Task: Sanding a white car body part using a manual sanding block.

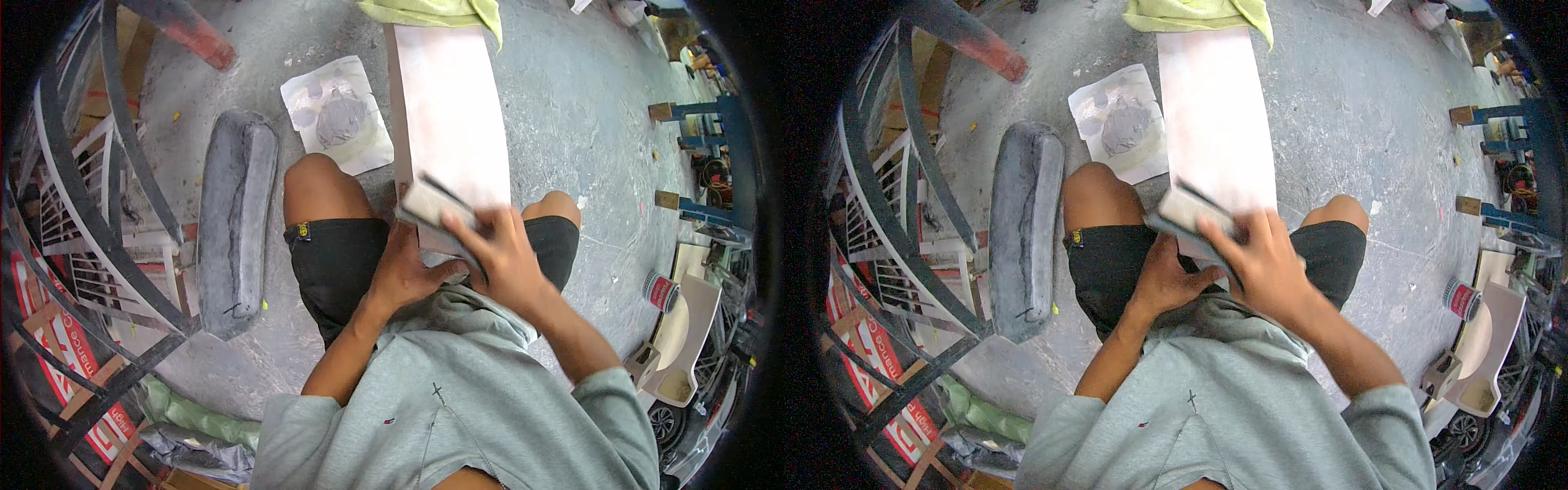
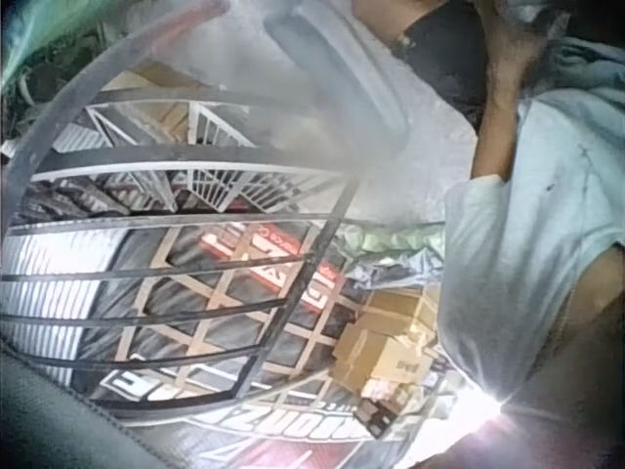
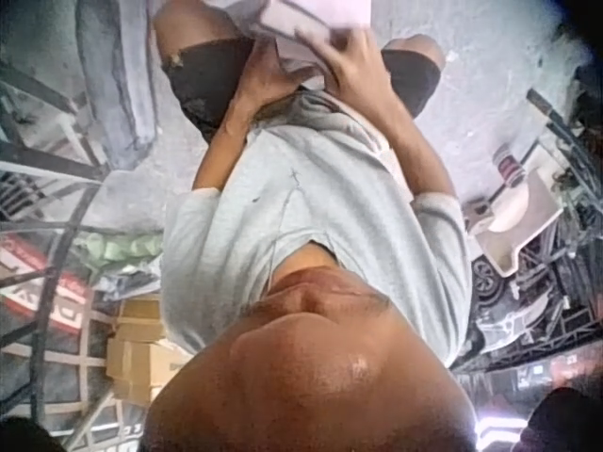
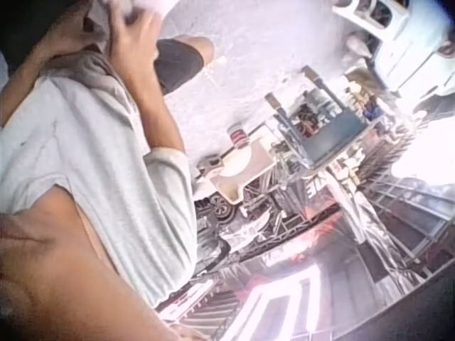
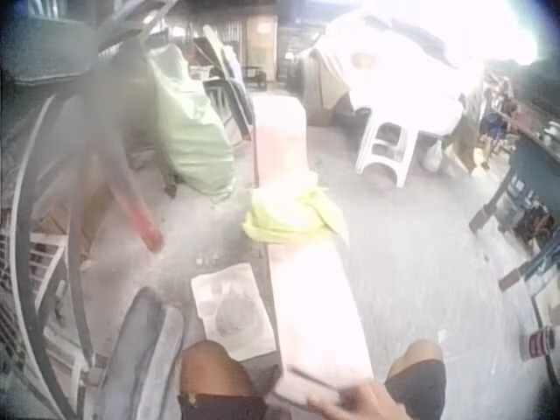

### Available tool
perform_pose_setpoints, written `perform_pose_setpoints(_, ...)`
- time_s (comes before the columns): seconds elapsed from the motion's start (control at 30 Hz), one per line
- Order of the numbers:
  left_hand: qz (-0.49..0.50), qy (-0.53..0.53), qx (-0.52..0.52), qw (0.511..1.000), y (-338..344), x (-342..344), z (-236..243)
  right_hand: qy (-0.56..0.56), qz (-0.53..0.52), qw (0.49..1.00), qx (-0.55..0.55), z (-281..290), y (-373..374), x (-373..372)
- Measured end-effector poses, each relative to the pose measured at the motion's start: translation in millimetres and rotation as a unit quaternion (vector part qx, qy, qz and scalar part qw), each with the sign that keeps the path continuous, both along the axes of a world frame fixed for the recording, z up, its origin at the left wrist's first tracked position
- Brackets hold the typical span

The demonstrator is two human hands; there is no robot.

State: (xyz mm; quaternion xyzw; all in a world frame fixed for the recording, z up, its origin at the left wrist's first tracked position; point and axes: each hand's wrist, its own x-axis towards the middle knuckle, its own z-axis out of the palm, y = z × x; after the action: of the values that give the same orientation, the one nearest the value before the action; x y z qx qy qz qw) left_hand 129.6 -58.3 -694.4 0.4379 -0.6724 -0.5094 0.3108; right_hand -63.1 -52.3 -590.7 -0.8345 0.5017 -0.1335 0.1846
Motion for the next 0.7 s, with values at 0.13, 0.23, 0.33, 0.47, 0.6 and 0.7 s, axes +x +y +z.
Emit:
perform_pose_setpoints(0.13,0.102,0.05,-0.002,0.994,5.2,-4.9,5.6,-0.044,-0.016,0.987,-0.153,-28.1,-122.4,18.6)
perform_pose_setpoints(0.23,0.094,0.02,0.01,0.995,4.1,-7.8,9.4,-0.036,-0.024,0.986,-0.161,-31.2,-146.9,20.5)
perform_pose_setpoints(0.33,0.083,0.047,0.025,0.995,1.1,-10.3,8.2,-0.019,0.006,0.997,-0.081,-15.5,-84.5,5.1)
perform_pose_setpoints(0.47,0.063,0.063,0.02,0.996,1.2,-10.5,3.8,-0.011,0.036,0.999,-0.03,-5.0,-25.2,-8.6)
perform_pose_setpoints(0.6,0.095,0.045,-0.004,0.994,0.3,-10.4,4.8,-0.014,-0.019,0.995,-0.1,-9.7,-116.9,17.6)
perform_pose_setpoints(0.7,0.084,0.04,0.013,0.996,0.0,-11.3,10.0,-0.073,-0.036,0.976,-0.204,3.7,-182.9,32.8)
